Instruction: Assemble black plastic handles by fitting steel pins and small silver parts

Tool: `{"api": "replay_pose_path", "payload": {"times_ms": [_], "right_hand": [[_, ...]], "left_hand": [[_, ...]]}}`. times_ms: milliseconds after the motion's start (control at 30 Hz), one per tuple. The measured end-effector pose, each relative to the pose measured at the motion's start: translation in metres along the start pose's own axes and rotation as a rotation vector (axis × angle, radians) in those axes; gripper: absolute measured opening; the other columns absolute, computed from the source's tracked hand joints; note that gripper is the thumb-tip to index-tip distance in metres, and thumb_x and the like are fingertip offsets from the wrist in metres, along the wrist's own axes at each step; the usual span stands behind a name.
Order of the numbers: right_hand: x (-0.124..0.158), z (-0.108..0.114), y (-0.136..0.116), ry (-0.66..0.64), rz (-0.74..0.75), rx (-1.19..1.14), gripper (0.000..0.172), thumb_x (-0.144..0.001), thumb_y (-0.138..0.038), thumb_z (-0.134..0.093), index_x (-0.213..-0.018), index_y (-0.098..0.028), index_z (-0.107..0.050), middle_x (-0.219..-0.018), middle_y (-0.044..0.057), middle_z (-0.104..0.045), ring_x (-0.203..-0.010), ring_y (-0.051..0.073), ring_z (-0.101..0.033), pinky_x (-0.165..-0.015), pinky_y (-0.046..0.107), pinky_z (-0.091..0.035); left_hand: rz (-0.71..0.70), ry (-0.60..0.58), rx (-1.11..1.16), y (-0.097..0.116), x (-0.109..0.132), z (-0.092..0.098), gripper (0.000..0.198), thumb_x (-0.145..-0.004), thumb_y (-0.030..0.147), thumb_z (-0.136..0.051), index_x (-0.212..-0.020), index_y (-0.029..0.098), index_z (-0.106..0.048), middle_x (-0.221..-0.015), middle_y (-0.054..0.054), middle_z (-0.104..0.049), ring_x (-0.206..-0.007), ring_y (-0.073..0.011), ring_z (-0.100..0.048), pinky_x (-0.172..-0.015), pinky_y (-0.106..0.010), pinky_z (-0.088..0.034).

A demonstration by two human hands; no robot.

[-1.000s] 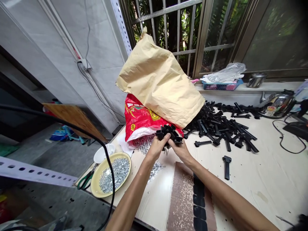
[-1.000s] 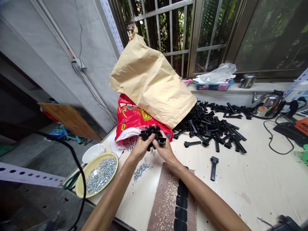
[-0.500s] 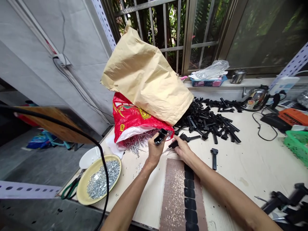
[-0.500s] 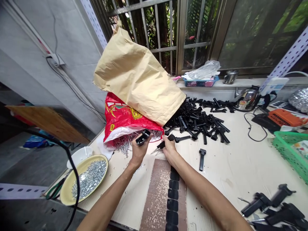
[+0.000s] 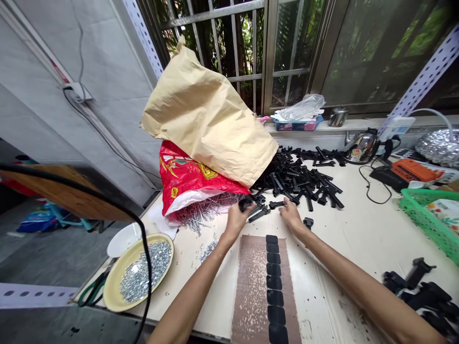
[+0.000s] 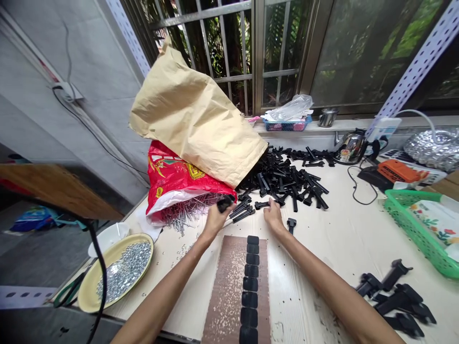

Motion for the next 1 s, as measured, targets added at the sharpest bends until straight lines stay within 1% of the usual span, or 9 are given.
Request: {"api": "replay_pose_path", "payload": {"times_ms": [100,200,367,467,600,700,767,867,1000], "right_hand": [[-0.027,0.010,0.008,0.024,-0.011,0.024,0.052,-0.071,-0.020,-0.052,-0.122,-0.012,-0.053,-0.128,0.014,-0.052,-0.116,0.025,-0.052,-0.100,0.037,-0.039],[-0.045,0.018,0.011,0.032,-0.009,0.041,0.052,-0.073,-0.019,-0.050,-0.125,-0.011,-0.052,-0.127,0.014,-0.054,-0.115,0.023,-0.053,-0.100,0.038,-0.039],[-0.034,0.043,-0.011,0.007,0.048,0.066,0.040,-0.075,-0.021,-0.052,-0.115,-0.014,-0.060,-0.120,0.011,-0.059,-0.094,0.020,-0.064,-0.087,0.036,-0.050],[-0.011,0.051,-0.046,-0.060,0.146,0.075,0.033,-0.081,-0.027,-0.052,-0.111,-0.017,-0.062,-0.107,0.008,-0.065,-0.073,0.015,-0.067,-0.072,0.030,-0.054],[0.027,0.025,-0.073,-0.283,0.156,0.108,0.028,-0.086,-0.032,-0.050,-0.082,-0.012,-0.069,-0.070,0.002,-0.066,-0.054,0.011,-0.063,-0.055,0.023,-0.054],[0.062,0.008,-0.069,-0.261,0.091,0.114,0.034,-0.092,-0.026,-0.041,-0.078,-0.011,-0.068,-0.069,0.004,-0.063,-0.061,0.012,-0.062,-0.054,0.025,-0.056],[0.086,0.010,-0.068,-0.143,0.080,0.098,0.031,-0.091,-0.031,-0.046,-0.096,-0.010,-0.067,-0.082,0.009,-0.063,-0.076,0.018,-0.064,-0.074,0.036,-0.058],[0.109,0.010,-0.069,-0.174,0.020,0.005,0.038,-0.085,-0.043,-0.057,-0.110,-0.016,-0.064,-0.095,0.013,-0.061,-0.086,0.026,-0.063,-0.074,0.052,-0.057],[0.108,-0.003,-0.087,-0.521,-0.029,-0.123,0.042,-0.082,-0.051,-0.057,-0.111,-0.021,-0.063,-0.086,0.007,-0.062,-0.064,0.018,-0.060,-0.052,0.037,-0.056]], "left_hand": [[-0.181,-0.217,-0.292,0.005,0.012,-0.045,0.024,-0.076,0.037,-0.065,-0.089,0.018,-0.069,-0.084,-0.007,-0.070,-0.078,-0.0222,-0.064,-0.069,-0.029,-0.046],[-0.316,-0.320,-0.470,0.002,0.020,-0.081,0.027,-0.081,0.026,-0.060,-0.107,0.019,-0.064,-0.102,-0.010,-0.067,-0.094,-0.0239,-0.061,-0.081,-0.033,-0.046],[-0.439,-0.370,-0.646,-0.006,0.015,-0.106,0.050,-0.078,0.015,-0.061,-0.127,0.015,-0.049,-0.109,-0.013,-0.059,-0.104,-0.0253,-0.053,-0.089,-0.038,-0.044],[-0.498,-0.322,-0.647,0.010,0.014,-0.101,0.051,-0.081,0.019,-0.059,-0.130,0.015,-0.046,-0.110,-0.013,-0.056,-0.104,-0.0263,-0.050,-0.089,-0.042,-0.044],[-0.692,-0.223,-0.547,0.070,0.046,-0.090,0.056,-0.085,0.024,-0.055,-0.137,0.015,-0.037,-0.124,-0.016,-0.049,-0.118,-0.0281,-0.041,-0.098,-0.047,-0.039],[-0.897,-0.259,-0.502,0.116,0.092,-0.095,0.053,-0.086,0.026,-0.053,-0.137,0.018,-0.039,-0.130,-0.014,-0.047,-0.127,-0.0283,-0.033,-0.105,-0.047,-0.033],[-0.963,-0.270,-0.511,0.134,0.118,-0.096,0.046,-0.088,0.028,-0.050,-0.134,0.023,-0.044,-0.128,-0.011,-0.050,-0.129,-0.0274,-0.033,-0.107,-0.048,-0.030],[-0.954,-0.307,-0.596,0.136,0.144,-0.089,0.044,-0.089,0.023,-0.048,-0.133,0.029,-0.046,-0.138,-0.007,-0.044,-0.134,-0.0279,-0.028,-0.109,-0.049,-0.028],[-0.799,-0.291,-0.719,0.089,0.140,-0.041,0.059,-0.080,0.024,-0.061,-0.136,0.026,-0.042,-0.147,-0.009,-0.033,-0.139,-0.0338,-0.016,-0.106,-0.056,-0.029]]}}
Point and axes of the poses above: each hand's wrist, its own x-axis away from the middle knuckle, its own z-axis out of the back of the hand, y = z × x, the point moved 10 cm from there along -x, towards the middle knuckle
